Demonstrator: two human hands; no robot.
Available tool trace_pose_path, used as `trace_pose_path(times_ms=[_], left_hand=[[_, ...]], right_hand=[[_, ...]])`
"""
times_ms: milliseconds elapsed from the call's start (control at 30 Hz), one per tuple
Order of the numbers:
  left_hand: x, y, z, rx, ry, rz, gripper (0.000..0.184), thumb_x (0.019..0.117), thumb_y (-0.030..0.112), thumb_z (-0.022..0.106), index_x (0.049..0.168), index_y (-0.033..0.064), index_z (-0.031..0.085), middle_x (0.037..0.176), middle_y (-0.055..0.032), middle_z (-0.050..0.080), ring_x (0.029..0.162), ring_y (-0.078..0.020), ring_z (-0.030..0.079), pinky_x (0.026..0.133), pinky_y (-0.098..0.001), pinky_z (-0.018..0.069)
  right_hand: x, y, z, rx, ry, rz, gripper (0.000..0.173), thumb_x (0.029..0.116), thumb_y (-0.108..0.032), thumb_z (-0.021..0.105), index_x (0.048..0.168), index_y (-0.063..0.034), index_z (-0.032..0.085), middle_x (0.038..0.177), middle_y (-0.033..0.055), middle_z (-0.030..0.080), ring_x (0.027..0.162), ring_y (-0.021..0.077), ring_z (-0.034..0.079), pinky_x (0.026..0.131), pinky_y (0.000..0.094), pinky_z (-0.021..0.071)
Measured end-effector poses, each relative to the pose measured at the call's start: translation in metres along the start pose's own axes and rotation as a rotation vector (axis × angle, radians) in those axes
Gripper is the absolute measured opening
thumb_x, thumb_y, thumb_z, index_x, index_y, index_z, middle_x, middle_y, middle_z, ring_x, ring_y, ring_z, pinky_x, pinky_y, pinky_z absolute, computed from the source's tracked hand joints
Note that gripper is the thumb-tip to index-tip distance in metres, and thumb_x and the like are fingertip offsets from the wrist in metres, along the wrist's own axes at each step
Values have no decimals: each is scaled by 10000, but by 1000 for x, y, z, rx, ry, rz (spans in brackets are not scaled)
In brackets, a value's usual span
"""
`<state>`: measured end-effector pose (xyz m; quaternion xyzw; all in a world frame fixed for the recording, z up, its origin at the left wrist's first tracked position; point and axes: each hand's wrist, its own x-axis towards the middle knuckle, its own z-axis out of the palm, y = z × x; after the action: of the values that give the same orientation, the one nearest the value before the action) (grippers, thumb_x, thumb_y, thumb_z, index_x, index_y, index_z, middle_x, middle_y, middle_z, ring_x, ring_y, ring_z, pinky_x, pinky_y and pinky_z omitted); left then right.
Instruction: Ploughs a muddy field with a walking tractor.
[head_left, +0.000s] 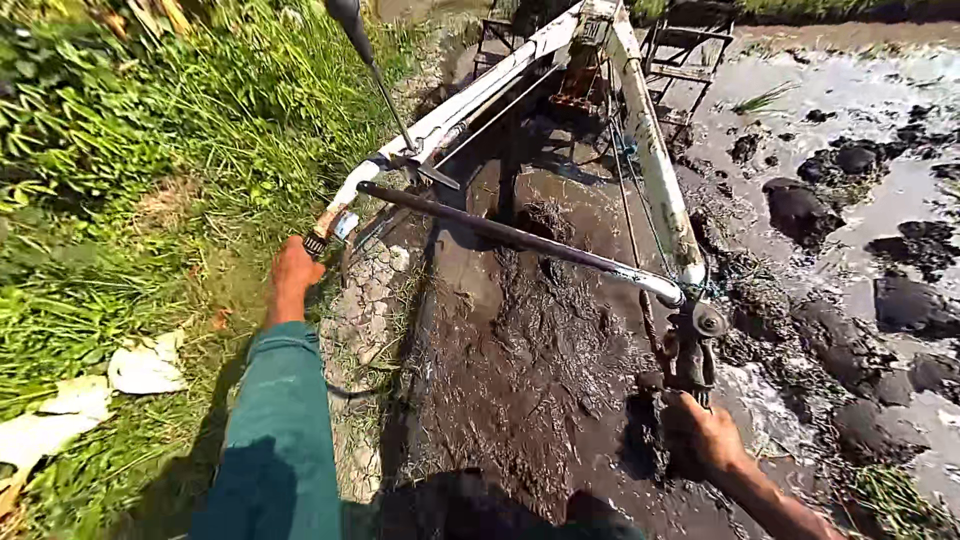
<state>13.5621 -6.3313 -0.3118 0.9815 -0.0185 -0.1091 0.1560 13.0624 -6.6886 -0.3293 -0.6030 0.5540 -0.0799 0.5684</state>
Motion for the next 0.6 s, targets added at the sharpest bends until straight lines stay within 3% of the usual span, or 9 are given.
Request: trace_pose_path(times_ms=[167,267,300,367,400,433,500,533,600], left_hand=[[150,7,-25,11,-94,144,695,888,270,826,1390,-81,497,1270,-397,587,1215,-576,561,1014,-733,415],[255,18,-52,-79,-322,178,613,946,212,757,1419,-77,496,1311,-351,582,1222,-467,576,1051,-635,418],[288,21,-61,-162,-420,153,549,979,176,697,1436,-34,478,1283,-276,595,1137,-346,595,1000,-532,457],[360,18,-67,-364,-586,139,245,995,157,599,1218,69,552,936,-40,635,759,-94,614,694,-283,530],[401,12,-63,-518,-703,143,141,972,152,572,1105,105,576,842,9,670,685,-64,650,610,-237,554],[440,7,-57,-673,-841,158,206,895,194,585,1090,131,598,886,20,708,749,-71,690,633,-236,584],[511,8,-51,-818,-1018,161,603,605,369,795,1150,148,659,1027,-1,742,924,-118,721,751,-293,615],[536,15,-55,-813,-1044,170,591,580,385,818,1107,154,679,979,8,744,883,-109,722,743,-283,614],[566,38,-74,-652,-946,218,198,848,212,594,1014,109,630,811,14,725,711,-83,702,661,-246,592]], right_hand=[[30,-58,81,-74,95,61,284,1013,-255,481,955,-4,599,603,20,549,492,134,552,508,350,513],[49,-107,147,-40,163,74,262,1041,-199,454,935,1,586,590,9,550,483,112,557,498,315,512],[56,-122,170,-26,186,82,247,1035,-186,446,939,0,576,588,5,543,479,108,554,491,307,509],[69,-150,217,-34,233,117,252,1044,-168,423,983,26,572,611,13,541,500,111,560,509,309,512],[75,-164,241,-36,271,143,254,1049,-165,427,998,35,573,621,18,548,510,111,565,517,310,514],[83,-179,266,-32,305,156,252,1040,-164,428,1004,37,575,631,14,559,517,104,569,526,309,521],[94,-225,319,-33,255,151,278,1054,-190,404,1063,32,570,721,-4,580,586,82,575,608,298,536],[99,-245,340,-48,171,92,302,1042,-197,382,1085,44,559,763,4,596,618,77,588,634,293,543],[97,-305,386,-177,-36,-91,378,1061,-134,303,1133,183,495,829,93,588,693,104,607,664,266,522]])
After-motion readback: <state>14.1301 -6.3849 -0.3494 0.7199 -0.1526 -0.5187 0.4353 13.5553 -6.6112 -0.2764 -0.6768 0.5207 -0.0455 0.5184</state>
